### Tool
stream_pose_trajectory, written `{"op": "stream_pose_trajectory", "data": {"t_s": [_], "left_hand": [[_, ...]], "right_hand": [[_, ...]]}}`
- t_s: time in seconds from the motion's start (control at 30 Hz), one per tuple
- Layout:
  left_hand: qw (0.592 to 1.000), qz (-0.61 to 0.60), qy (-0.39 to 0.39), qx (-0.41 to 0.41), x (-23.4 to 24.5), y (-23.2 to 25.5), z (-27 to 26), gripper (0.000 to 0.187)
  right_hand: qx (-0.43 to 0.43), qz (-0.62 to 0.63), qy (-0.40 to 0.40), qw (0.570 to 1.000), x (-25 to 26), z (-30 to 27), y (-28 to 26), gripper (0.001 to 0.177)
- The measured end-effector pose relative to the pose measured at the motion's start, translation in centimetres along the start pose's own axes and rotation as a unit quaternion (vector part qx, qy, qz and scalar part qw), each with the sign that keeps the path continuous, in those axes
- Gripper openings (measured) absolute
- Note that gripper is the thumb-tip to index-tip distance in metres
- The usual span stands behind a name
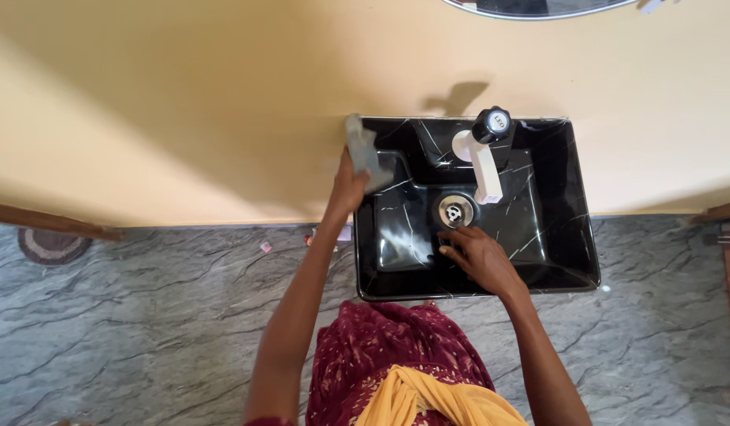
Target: The person wipes the interior and rim of a black marble sink using a gray cloth. They repeatedly rub the basin, faucet base, and edges, occasionally adjusting the cloth and repositioning their hands to reach different areas.
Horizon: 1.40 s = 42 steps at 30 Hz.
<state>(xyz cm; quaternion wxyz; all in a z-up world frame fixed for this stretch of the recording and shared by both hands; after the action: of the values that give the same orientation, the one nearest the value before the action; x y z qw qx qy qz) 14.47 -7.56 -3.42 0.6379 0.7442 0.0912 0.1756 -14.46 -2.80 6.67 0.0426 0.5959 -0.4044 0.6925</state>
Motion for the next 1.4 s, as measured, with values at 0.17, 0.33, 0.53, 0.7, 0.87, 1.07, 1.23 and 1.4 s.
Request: {"op": "stream_pose_trajectory", "data": {"t_s": [0.17, 0.33, 0.53, 0.7, 0.87, 1.07, 1.23, 1.4], "left_hand": [[0.999, -0.006, 0.021, 0.028, 0.4, -0.8, 4.7, 0.072], [0.999, -0.038, -0.006, 0.013, -0.2, -1.8, -0.9, 0.077], [0.996, -0.063, -0.010, 0.069, -0.9, -2.0, -13.6, 0.078], [0.975, -0.113, 0.066, 0.178, -1.8, -1.5, -22.7, 0.070], [0.952, -0.068, 0.244, 0.173, -4.2, 0.9, -27.8, 0.066], [0.813, 0.494, 0.307, -0.002, -10.6, 6.5, -29.3, 0.069], [0.867, 0.471, 0.123, -0.105, -22.2, 7.6, -29.0, 0.074], [0.849, 0.485, 0.032, -0.206, -34.2, 10.5, -27.3, 0.062]], "right_hand": [[0.022, 0.003, 0.031, 0.999, 0.8, 0.3, -0.2, 0.040], [0.024, 0.004, 0.014, 1.000, 0.4, -0.1, -0.4, 0.039], [0.027, -0.035, -0.011, 0.999, 0.4, -0.4, -0.8, 0.037], [0.061, -0.017, 0.035, 0.997, 1.4, -2.0, -1.2, 0.033], [0.100, -0.061, 0.091, 0.989, 4.8, -6.1, 0.9, 0.031], [0.076, -0.095, 0.208, 0.970, 11.4, -12.0, 9.2, 0.035], [0.061, 0.007, 0.232, 0.971, 10.3, -12.9, 13.1, 0.056], [0.123, 0.119, 0.309, 0.936, 10.3, -14.0, 14.5, 0.068]]}}
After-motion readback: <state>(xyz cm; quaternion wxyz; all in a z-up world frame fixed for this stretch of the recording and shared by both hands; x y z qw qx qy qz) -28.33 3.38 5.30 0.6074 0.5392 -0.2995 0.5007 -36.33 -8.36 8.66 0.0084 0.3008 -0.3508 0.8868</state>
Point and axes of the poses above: each hand's wrist, its own z-axis towards the middle knuckle, its own x-axis out of the back of the hand, y = z × x, the point moved 8 cm from there along z, towards the middle knuckle, and after that the axes turned 14 degrees about x, right-handed, at the moved point
